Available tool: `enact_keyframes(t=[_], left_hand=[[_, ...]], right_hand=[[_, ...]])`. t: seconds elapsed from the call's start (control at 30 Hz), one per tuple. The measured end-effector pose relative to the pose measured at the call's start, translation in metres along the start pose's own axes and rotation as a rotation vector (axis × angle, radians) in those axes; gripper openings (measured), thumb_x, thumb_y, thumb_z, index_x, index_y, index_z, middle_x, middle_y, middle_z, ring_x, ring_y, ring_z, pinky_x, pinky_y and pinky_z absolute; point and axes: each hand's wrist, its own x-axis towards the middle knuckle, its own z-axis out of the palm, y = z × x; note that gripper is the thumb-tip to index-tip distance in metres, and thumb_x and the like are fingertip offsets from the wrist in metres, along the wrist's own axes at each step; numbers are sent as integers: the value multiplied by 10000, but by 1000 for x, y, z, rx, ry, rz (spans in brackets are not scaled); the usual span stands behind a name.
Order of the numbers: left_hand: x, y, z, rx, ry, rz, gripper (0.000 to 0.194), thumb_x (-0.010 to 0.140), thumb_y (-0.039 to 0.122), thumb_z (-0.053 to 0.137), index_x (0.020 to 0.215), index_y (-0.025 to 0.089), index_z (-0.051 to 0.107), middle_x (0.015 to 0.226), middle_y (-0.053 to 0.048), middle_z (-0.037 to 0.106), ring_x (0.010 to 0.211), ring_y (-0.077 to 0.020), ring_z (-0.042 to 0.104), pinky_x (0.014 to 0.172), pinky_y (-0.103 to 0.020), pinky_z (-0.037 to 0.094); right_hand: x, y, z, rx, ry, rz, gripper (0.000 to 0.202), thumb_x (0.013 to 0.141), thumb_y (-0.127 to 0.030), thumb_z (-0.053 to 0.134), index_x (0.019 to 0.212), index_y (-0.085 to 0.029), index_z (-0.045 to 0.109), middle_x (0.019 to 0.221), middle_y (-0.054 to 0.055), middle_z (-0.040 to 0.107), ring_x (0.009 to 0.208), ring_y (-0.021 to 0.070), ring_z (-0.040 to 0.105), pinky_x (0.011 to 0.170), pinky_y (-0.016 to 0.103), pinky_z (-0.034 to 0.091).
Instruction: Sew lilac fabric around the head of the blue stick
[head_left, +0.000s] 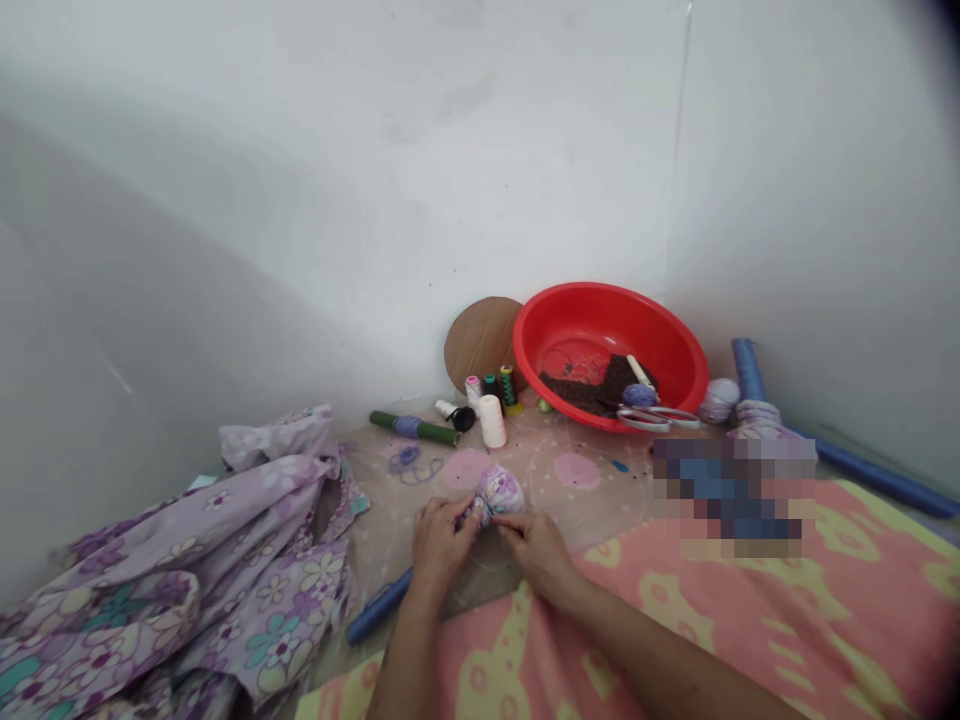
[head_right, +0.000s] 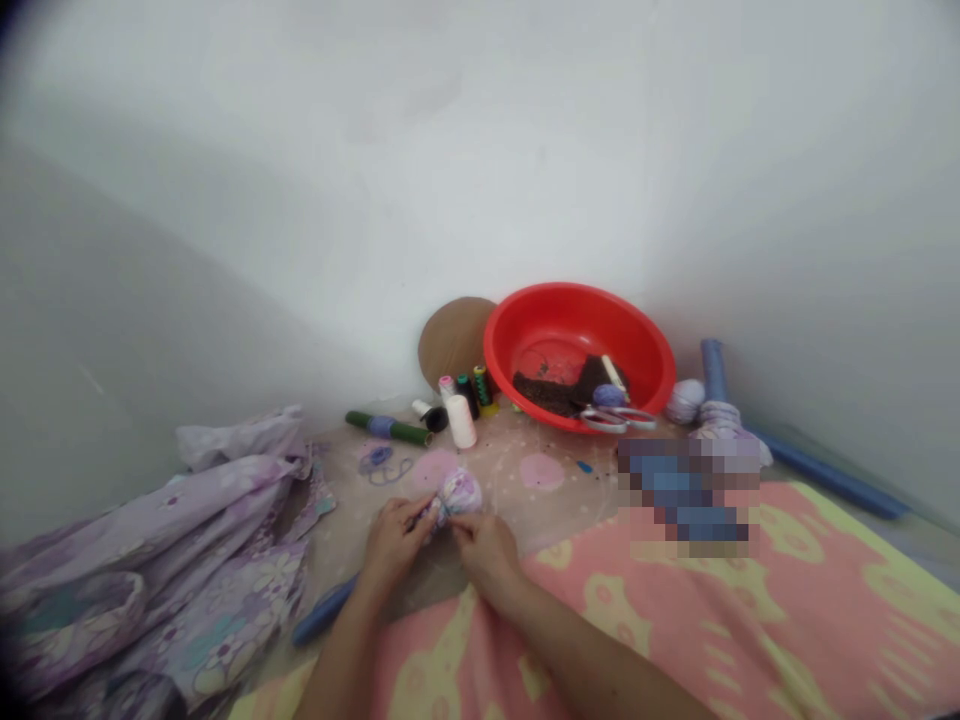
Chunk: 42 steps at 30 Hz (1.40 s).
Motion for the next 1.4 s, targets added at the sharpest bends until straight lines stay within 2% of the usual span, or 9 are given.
enact_keyframes(t=[0.13,0.3,0.4,0.83,1.0,1.2,1.4], left_hand=[[0,1,-1,-3,-12,0,381,778,446,388,1035,266,605,822,-45,639,843,-192,523,728,-285,378],[0,3,-2,4,-7,5,356,780,425,397,1023,277,610,801,-36,640,823,-179,526,714,-271,371],[0,2,-2,15,-5,11,354,783,428,392,1012,277,616,791,-35,637,817,-178,525,707,-270,368],[0,2,-2,63,19,53,364,793,437,369,963,270,643,769,-53,620,803,-185,524,731,-290,363],[-1,4,-2,78,30,65,376,794,454,360,959,273,645,798,-58,618,815,-184,520,752,-297,358],[-2,7,-2,88,44,76,336,788,430,384,911,284,660,763,-49,619,795,-180,517,759,-307,352],[-3,11,-4,115,56,85,298,777,412,415,883,294,667,792,-55,622,826,-184,511,786,-317,336]], right_hand=[[-2,-4,-1,-75,24,11,285,741,-194,436,892,-245,672,863,34,681,763,183,610,649,258,420],[-3,-7,0,-191,73,64,238,744,-187,440,732,-211,676,689,32,672,629,152,590,551,223,363],[-2,-5,4,-220,92,73,221,747,-195,445,699,-201,661,641,30,655,587,145,570,529,220,344],[1,-8,9,-305,100,63,246,794,-227,408,793,-189,651,749,57,671,683,176,599,585,239,362],[2,-9,12,-350,128,56,237,799,-231,401,776,-182,632,739,64,667,680,179,598,587,239,360],[2,-9,14,-347,181,53,159,782,-194,414,800,-173,571,716,50,646,675,174,593,578,230,342],[1,-13,16,-254,178,24,190,735,-125,408,877,-191,515,726,24,629,685,157,584,568,215,332]])
